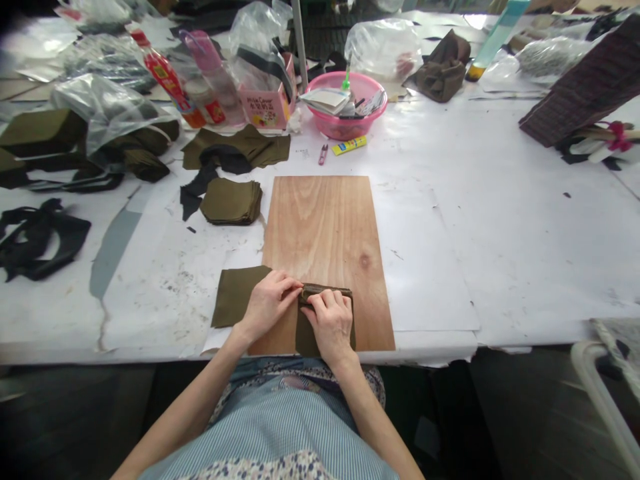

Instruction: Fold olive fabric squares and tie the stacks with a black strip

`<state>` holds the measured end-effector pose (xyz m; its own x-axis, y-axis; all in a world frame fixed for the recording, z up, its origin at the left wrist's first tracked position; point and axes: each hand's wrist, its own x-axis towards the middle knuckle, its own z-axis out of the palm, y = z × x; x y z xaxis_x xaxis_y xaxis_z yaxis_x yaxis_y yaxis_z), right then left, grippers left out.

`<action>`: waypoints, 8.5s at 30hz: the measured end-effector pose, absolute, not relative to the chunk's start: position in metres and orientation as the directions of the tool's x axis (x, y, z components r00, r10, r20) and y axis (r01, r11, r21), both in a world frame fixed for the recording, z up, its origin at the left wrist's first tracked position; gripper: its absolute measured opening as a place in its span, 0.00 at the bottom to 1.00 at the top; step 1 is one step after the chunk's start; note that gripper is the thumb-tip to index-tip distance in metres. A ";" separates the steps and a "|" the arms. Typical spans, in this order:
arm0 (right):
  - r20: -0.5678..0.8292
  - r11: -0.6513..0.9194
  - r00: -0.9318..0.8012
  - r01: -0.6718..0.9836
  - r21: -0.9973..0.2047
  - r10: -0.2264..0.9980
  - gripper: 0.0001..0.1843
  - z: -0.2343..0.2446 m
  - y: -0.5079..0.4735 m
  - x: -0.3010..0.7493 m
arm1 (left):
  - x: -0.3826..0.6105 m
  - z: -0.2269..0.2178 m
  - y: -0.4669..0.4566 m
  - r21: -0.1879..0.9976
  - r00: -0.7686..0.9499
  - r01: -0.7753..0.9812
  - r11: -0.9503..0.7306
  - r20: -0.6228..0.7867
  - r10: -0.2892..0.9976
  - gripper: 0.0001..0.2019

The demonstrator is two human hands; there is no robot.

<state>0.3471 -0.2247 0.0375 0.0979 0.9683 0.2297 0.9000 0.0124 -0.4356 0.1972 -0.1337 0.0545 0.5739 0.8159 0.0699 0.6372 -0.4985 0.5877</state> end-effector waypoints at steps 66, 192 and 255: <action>0.282 0.054 0.078 0.899 -0.434 0.956 0.13 0.051 -0.221 0.373 | 0.197 0.046 -0.157 0.356 0.700 0.600 -0.716 0.199 0.685 0.09; 0.176 0.101 0.003 0.811 -0.576 0.984 0.08 0.053 -0.234 0.380 | 0.194 0.056 -0.155 0.873 0.686 0.325 -0.364 0.048 0.726 0.08; 0.252 0.096 0.047 0.845 -0.526 0.967 0.12 0.030 -0.239 0.380 | 0.188 0.042 -0.142 0.229 0.857 0.450 -0.863 0.161 0.490 0.11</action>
<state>0.3801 -0.2391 0.0296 0.0466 0.9666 0.2520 0.8453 0.0962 -0.5256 0.1880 -0.1418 0.0418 0.8569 0.4896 0.1610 0.4500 -0.8630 0.2295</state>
